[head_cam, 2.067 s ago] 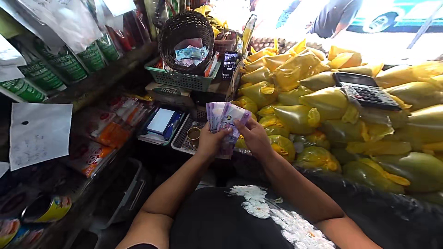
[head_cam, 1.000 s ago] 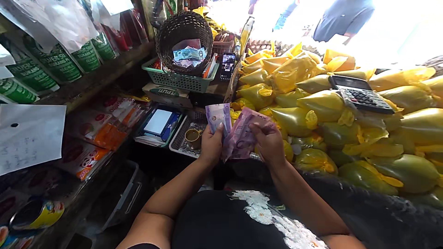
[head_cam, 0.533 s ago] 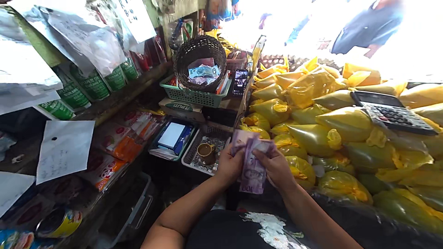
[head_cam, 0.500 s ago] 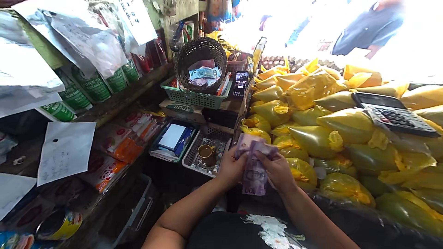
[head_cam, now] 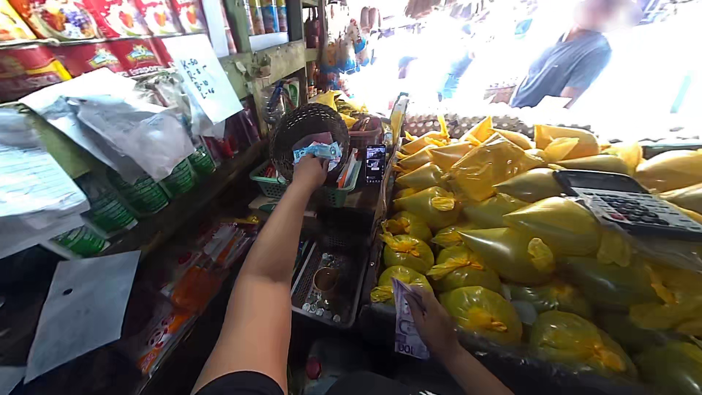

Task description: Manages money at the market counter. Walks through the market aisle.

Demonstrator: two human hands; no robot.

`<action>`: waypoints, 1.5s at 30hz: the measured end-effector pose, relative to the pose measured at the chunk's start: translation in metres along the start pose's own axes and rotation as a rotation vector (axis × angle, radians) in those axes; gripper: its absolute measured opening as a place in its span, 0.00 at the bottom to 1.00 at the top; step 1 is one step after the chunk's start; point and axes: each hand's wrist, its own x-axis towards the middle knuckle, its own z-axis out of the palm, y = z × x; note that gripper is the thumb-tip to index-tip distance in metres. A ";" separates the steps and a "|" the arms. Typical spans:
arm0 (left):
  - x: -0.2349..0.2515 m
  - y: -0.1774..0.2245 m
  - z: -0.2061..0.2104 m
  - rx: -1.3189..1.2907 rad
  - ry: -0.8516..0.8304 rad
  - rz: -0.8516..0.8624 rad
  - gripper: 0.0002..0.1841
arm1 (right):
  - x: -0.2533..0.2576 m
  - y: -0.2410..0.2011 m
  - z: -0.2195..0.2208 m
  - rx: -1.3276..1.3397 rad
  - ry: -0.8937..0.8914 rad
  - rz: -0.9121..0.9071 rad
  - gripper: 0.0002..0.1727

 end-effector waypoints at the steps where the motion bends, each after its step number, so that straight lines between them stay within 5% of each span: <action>1: 0.013 0.000 -0.003 0.048 -0.159 -0.029 0.29 | 0.000 0.003 0.002 -0.002 0.009 -0.031 0.15; 3: 0.027 0.006 -0.009 0.144 -0.422 -0.023 0.28 | 0.000 0.004 0.004 -0.008 0.021 -0.031 0.15; 5: 0.035 0.006 -0.005 0.223 -0.472 -0.026 0.25 | -0.002 0.005 0.004 -0.025 0.012 -0.043 0.13; 9: 0.020 0.001 -0.005 0.083 -0.066 -0.153 0.23 | -0.006 0.007 0.004 -0.021 -0.006 -0.064 0.13; 12: 0.006 -0.010 -0.024 -0.048 0.227 -0.039 0.13 | -0.005 0.005 0.004 -0.028 0.007 -0.047 0.15; 16: -0.050 -0.004 -0.044 -0.146 0.515 0.112 0.28 | 0.002 -0.004 -0.005 0.030 -0.079 0.010 0.14; 18: -0.109 0.013 -0.028 -0.114 0.569 0.286 0.20 | 0.003 -0.006 -0.017 0.185 -0.165 0.062 0.11; 21: -0.208 0.036 0.028 -0.200 0.246 0.516 0.13 | 0.011 -0.016 -0.038 0.413 -0.376 -0.066 0.06; 24: -0.270 0.050 0.101 -0.574 -0.115 0.647 0.10 | 0.012 -0.041 -0.052 0.402 -0.577 -0.223 0.07; 29: -0.298 0.046 0.145 -1.004 -0.183 0.483 0.12 | -0.003 -0.030 -0.054 0.301 -0.584 -0.268 0.07; 38: -0.272 -0.048 0.217 -0.203 -0.645 -0.200 0.15 | -0.013 0.020 -0.081 0.034 -0.124 0.345 0.19; 45: -0.229 -0.039 0.243 -0.101 -0.883 -0.186 0.19 | -0.015 0.032 -0.074 -0.058 -0.163 0.277 0.19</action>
